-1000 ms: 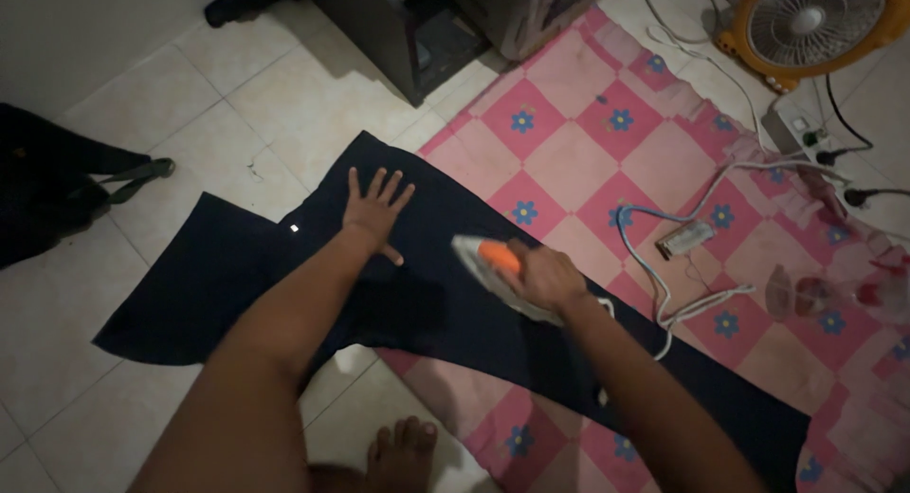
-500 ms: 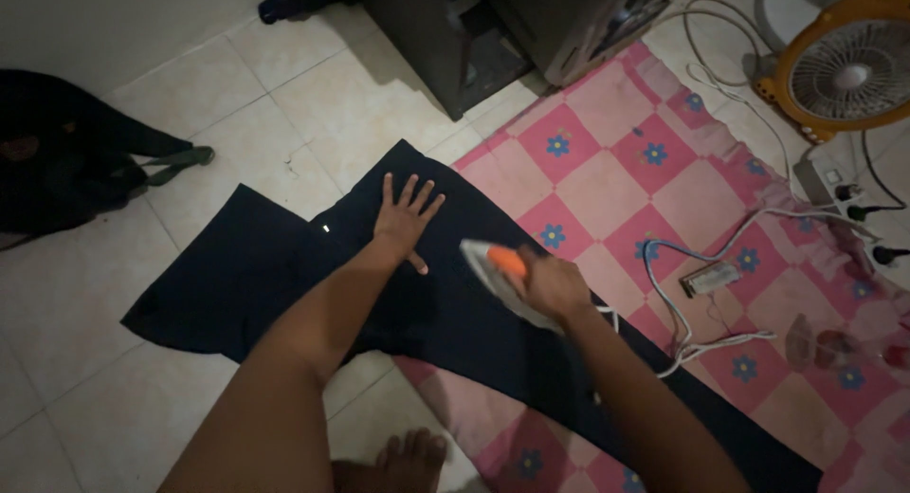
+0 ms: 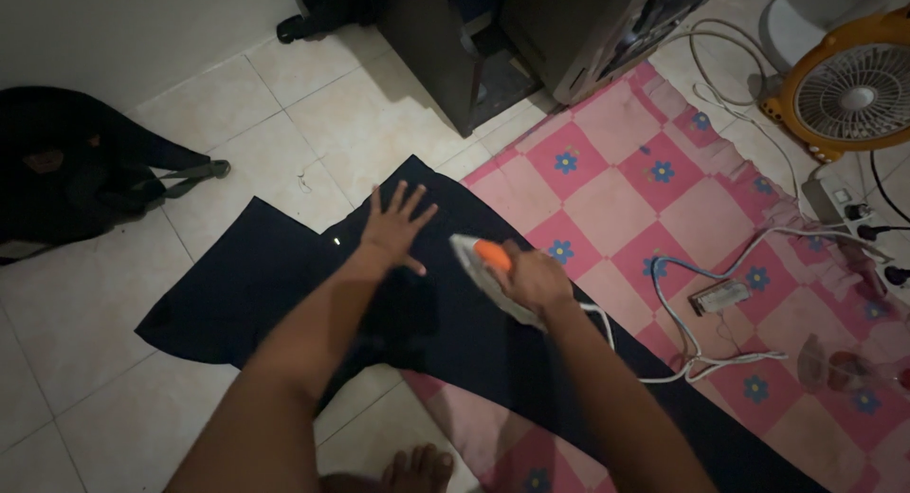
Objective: The recorder irons a pair of dark-colored pants laid out on a pink flowered mat on the floor.
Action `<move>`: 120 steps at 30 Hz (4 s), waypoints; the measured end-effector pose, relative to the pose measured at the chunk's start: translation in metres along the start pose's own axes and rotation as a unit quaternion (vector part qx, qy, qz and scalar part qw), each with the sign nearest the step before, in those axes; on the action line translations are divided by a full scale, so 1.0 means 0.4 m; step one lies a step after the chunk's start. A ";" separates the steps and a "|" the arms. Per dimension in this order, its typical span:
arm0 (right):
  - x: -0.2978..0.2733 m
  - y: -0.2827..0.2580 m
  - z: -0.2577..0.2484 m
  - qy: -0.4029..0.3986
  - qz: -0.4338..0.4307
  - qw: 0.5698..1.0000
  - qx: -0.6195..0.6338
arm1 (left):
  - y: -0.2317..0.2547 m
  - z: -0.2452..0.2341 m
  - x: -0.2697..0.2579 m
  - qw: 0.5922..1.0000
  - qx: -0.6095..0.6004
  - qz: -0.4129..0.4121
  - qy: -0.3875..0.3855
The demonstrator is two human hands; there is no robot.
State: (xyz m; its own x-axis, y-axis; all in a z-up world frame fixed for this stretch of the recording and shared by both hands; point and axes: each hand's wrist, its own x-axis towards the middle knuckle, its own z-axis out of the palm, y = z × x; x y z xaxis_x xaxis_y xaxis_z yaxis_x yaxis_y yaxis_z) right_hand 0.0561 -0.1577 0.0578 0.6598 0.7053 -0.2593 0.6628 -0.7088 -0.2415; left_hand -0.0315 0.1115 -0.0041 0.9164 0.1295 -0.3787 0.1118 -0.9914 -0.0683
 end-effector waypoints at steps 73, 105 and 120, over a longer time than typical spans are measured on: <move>-0.375 0.105 0.068 -0.073 0.053 0.994 0.061 | 0.180 0.116 0.065 0.989 0.132 0.055 0.020; -0.865 0.566 0.176 0.063 0.367 0.925 0.075 | 0.234 0.124 0.045 0.951 0.306 0.013 0.048; -1.009 0.768 0.175 0.058 0.362 0.930 -0.004 | 0.192 0.190 0.061 0.933 0.339 0.022 0.121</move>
State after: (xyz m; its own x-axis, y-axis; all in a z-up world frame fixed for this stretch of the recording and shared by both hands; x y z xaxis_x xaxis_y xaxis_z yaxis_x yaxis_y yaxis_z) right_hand -0.0312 -0.6609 0.0227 0.9678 0.0403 -0.2487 0.0323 -0.9988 -0.0362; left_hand -0.0295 0.0401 -0.0887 0.9835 -0.0011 -0.1811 -0.1217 -0.7447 -0.6562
